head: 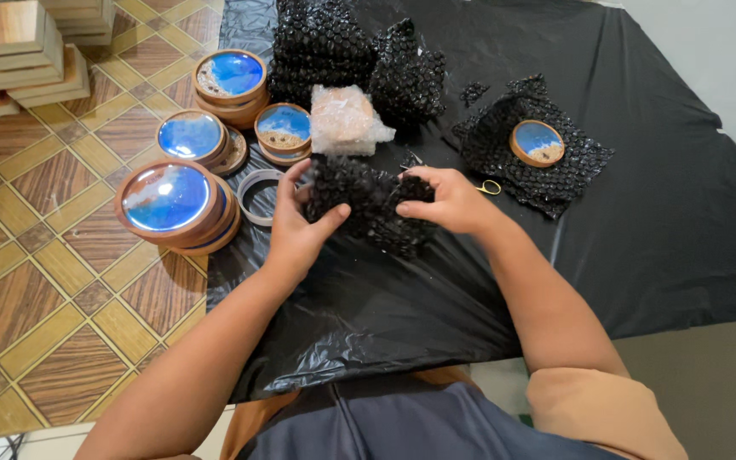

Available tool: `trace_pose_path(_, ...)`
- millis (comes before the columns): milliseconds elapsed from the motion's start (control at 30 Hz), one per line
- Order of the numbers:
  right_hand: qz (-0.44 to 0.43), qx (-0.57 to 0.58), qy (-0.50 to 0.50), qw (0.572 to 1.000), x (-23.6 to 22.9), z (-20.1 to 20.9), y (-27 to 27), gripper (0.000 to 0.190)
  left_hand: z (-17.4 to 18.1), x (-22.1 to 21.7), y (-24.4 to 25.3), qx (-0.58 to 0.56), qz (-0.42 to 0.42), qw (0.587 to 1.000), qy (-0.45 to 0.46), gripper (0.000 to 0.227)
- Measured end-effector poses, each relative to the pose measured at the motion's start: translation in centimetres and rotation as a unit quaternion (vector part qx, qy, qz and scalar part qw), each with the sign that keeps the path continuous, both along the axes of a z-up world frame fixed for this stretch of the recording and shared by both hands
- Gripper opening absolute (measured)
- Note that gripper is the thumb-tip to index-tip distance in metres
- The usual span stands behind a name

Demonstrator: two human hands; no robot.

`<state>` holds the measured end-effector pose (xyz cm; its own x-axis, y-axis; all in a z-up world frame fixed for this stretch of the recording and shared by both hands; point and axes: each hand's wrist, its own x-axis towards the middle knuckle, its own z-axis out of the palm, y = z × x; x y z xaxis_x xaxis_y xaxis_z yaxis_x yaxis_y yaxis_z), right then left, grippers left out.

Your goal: The person wraps round wooden items with blue resin art in black bubble wrap and secures them using adhesive tape and shears.

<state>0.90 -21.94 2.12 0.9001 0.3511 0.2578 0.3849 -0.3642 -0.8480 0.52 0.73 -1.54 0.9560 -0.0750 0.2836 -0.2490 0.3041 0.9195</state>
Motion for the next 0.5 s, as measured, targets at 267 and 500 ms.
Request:
trace_pose_path(267,0.079,-0.070,0.131,0.986,-0.3,0.6,0.6,0.022,-0.1,0.1,0.4,0.290,0.097,0.920,-0.247,0.019)
trace_pose_path(500,0.101,-0.115,0.092,0.984,0.4,0.2,0.8,0.029,1.4,-0.6,0.1,0.339,0.141,0.852,-0.373,0.017)
